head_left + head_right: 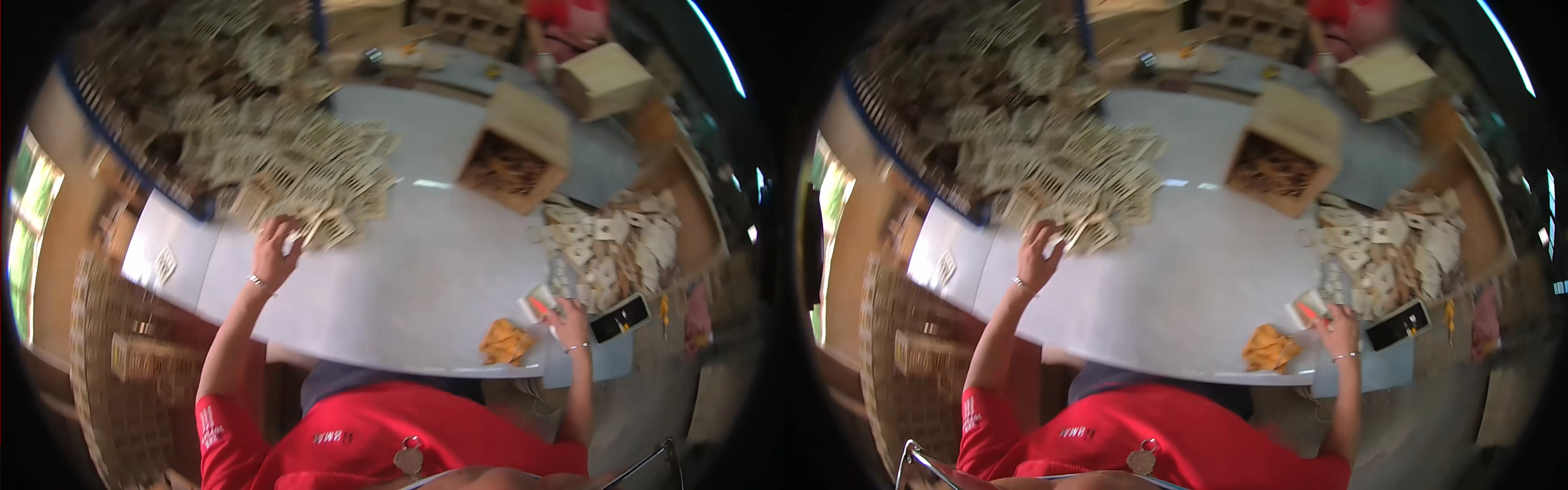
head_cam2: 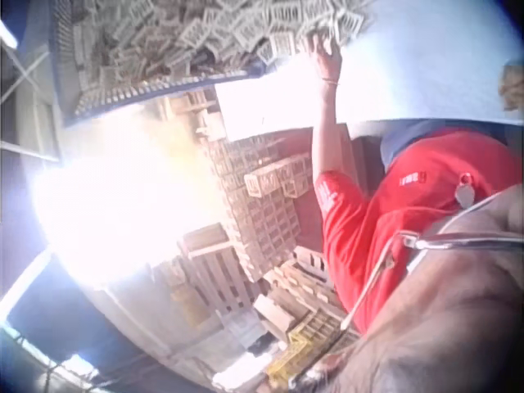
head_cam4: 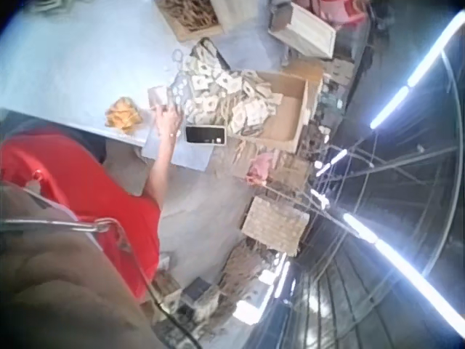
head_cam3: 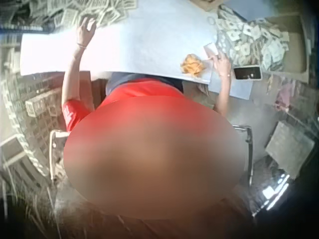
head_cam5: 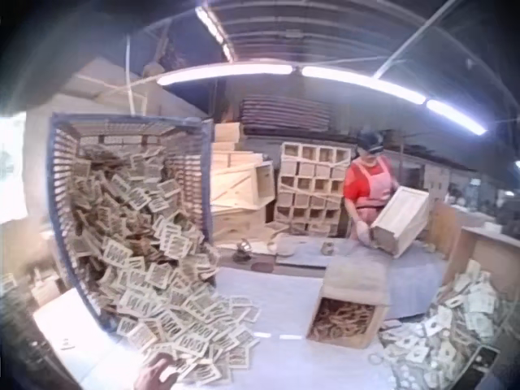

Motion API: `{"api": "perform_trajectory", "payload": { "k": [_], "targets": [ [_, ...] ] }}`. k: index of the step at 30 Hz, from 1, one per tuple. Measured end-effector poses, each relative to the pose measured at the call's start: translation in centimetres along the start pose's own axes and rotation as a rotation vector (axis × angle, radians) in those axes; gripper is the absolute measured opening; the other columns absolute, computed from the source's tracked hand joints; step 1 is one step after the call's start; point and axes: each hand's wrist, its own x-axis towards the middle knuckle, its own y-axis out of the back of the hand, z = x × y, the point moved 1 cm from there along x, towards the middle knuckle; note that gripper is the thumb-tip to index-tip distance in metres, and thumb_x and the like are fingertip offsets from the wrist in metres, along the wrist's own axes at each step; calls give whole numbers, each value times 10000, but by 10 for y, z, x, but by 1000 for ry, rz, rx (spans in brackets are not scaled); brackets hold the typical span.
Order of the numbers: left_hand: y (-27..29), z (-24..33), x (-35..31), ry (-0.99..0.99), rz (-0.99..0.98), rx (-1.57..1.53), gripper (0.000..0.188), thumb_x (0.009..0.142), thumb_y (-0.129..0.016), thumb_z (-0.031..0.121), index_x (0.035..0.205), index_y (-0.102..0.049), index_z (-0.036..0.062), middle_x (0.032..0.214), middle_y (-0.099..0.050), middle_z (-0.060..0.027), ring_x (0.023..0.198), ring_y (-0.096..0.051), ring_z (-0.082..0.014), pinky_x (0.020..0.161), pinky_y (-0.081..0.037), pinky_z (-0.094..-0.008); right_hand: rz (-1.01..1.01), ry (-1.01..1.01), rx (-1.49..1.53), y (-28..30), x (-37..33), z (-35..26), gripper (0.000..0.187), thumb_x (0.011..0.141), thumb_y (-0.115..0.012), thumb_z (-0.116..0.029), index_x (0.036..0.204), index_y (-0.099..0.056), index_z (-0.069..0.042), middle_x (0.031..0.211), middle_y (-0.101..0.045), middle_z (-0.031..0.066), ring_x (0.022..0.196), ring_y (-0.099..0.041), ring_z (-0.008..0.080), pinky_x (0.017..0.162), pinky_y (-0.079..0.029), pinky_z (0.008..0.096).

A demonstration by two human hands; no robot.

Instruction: Assembling and gluing small laser-cut wooden boxes.

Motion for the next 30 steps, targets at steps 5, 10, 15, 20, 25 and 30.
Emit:
{"api": "perform_trajectory", "payload": {
  "k": [5, 10, 15, 20, 25, 30],
  "targets": [
    [-54, -60, 35, -33, -219, 201, 419, 698, -706, 269, 1030, -578, 49, 1081, -546, -153, 987, -512, -357, 852, -420, -449, -128, -173, 60, -11, -19, 19, 553, 730, -693, -453, 1096, -610, -46, 1059, -588, 181, 1034, -532, 345, 894, -433, 416],
    [-55, -39, 62, 102, -402, 216, 448, 703, -686, 263, 1084, -598, 44, 1099, -553, -143, 1010, -516, -356, 854, -431, -447, -174, -213, 121, 13, -37, 33, 645, 680, -723, -493, 1131, -597, -50, 1075, -588, 181, 1043, -536, 344, 897, -439, 406],
    [-48, -36, 73, 26, -425, 175, 363, 705, -671, 201, 1022, -619, 32, 1006, -592, -135, 942, -541, -339, 823, -450, -427, -205, -226, 275, 19, -53, 61, 673, 646, -783, -435, 1149, -580, -37, 1048, -586, 171, 991, -570, 323, 856, -464, 369],
    [-45, -41, 74, 24, -410, 157, 279, 746, -604, 114, 1010, -631, 26, 1004, -609, -157, 949, -561, -344, 806, -476, -424, -170, -233, 333, 6, -60, 63, 735, 599, -827, -375, 1173, -525, -28, 1068, -572, 180, 1008, -567, 313, 868, -459, 364],
    [-38, -37, 69, -4, -368, 128, 241, 785, -562, 88, 1005, -643, 29, 1014, -618, -155, 952, -569, -345, 809, -481, -421, -117, -277, 335, -3, -61, 58, 733, 574, -848, -326, 1147, -509, -20, 1075, -573, 174, 998, -573, 300, 874, -457, 350],
    [-31, -43, 67, 25, -234, 68, 208, 839, -530, 77, 1006, -634, 8, 973, -621, -161, 885, -584, -346, 799, -459, -408, 169, -465, 1036, -5, -68, 44, 594, 658, -808, -245, 1125, -514, -24, 1071, -574, 136, 959, -600, 251, 820, -485, 330]
  ]
}}
